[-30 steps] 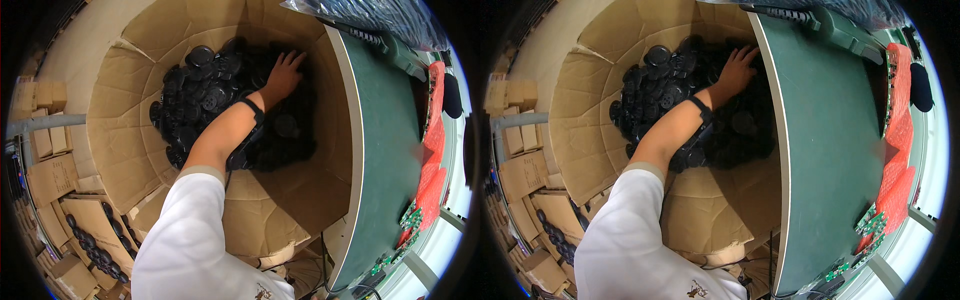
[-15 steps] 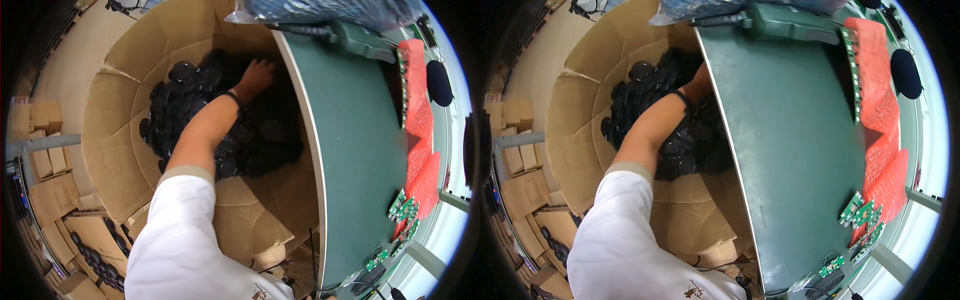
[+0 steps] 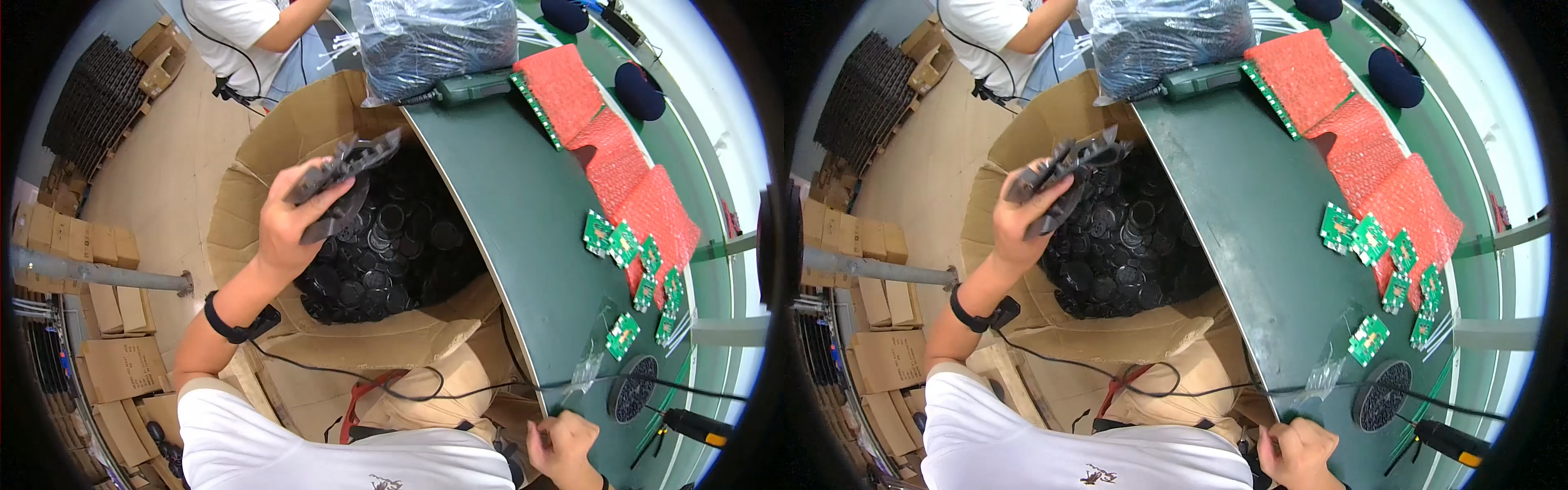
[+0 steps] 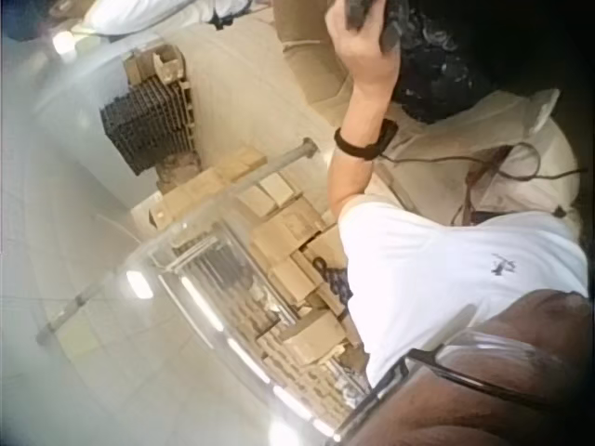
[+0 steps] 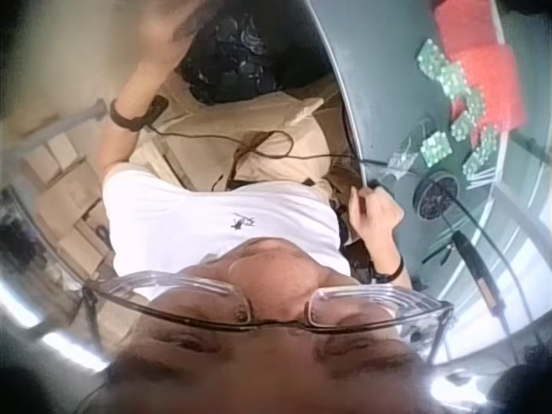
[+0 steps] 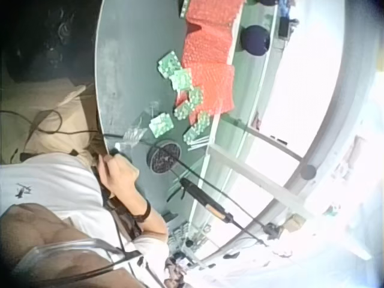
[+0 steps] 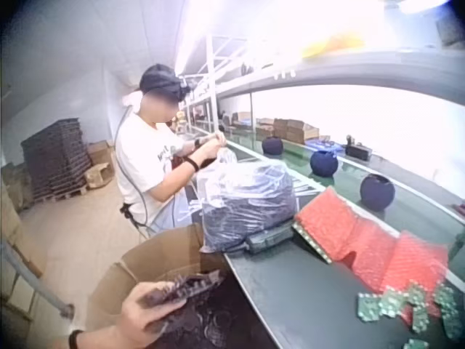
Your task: The person assembles electronic components at a workbench. They use a screwdriver to separate a large circuit board into smaller pieces, then use a hot air gun to solder small components onto the boards. The person also handles a dark blue circular device, attaching wires and placing it into a plastic bag.
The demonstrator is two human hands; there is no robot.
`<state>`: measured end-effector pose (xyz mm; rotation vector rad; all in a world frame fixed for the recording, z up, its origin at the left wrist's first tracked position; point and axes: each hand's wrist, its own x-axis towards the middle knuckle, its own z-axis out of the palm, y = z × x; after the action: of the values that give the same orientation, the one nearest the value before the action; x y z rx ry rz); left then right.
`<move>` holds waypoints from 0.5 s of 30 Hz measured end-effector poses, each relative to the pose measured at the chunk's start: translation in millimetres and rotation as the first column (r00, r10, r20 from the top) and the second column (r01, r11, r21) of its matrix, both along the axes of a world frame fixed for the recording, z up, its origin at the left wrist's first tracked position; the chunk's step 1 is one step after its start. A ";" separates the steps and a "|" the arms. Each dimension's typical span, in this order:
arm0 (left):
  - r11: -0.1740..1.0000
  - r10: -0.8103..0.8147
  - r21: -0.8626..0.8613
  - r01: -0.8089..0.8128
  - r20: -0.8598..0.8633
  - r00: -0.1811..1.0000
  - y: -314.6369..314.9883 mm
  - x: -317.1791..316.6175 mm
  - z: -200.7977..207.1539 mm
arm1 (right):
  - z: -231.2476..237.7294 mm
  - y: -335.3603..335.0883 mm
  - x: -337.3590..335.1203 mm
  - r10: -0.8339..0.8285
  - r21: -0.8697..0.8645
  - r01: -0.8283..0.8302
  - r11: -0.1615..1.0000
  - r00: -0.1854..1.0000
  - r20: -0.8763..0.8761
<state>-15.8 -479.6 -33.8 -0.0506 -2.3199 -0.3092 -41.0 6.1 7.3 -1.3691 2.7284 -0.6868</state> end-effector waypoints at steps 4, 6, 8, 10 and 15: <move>0.926 -0.252 0.301 0.230 0.036 0.967 39.3 -40.2 55.1 | -5.9 6.8 3.5 -0.022 -0.015 0.022 1.000 0.999 -0.035; 0.512 -0.517 0.834 0.205 0.108 0.849 67.7 -81.0 61.2 | -6.8 9.3 5.2 -0.039 -0.008 0.039 0.999 0.998 -0.046; 0.274 -0.632 0.954 0.118 0.087 0.770 92.8 -124.4 62.7 | -6.8 10.8 6.2 -0.041 -0.010 0.041 0.999 0.997 -0.059; 0.273 -0.723 0.961 0.050 0.170 0.670 103.6 -154.4 63.8 | -7.0 10.7 7.8 -0.047 0.001 0.047 0.999 0.997 -0.058; 0.942 -0.092 0.333 0.038 0.146 0.985 68.4 -137.7 40.0 | -6.2 8.3 10.7 -0.048 0.039 0.050 0.998 0.997 -0.057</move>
<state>-153.5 -411.2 6.2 0.0660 -2.3952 -0.7566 -30.3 14.4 1.2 -1.3372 2.8115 -0.6014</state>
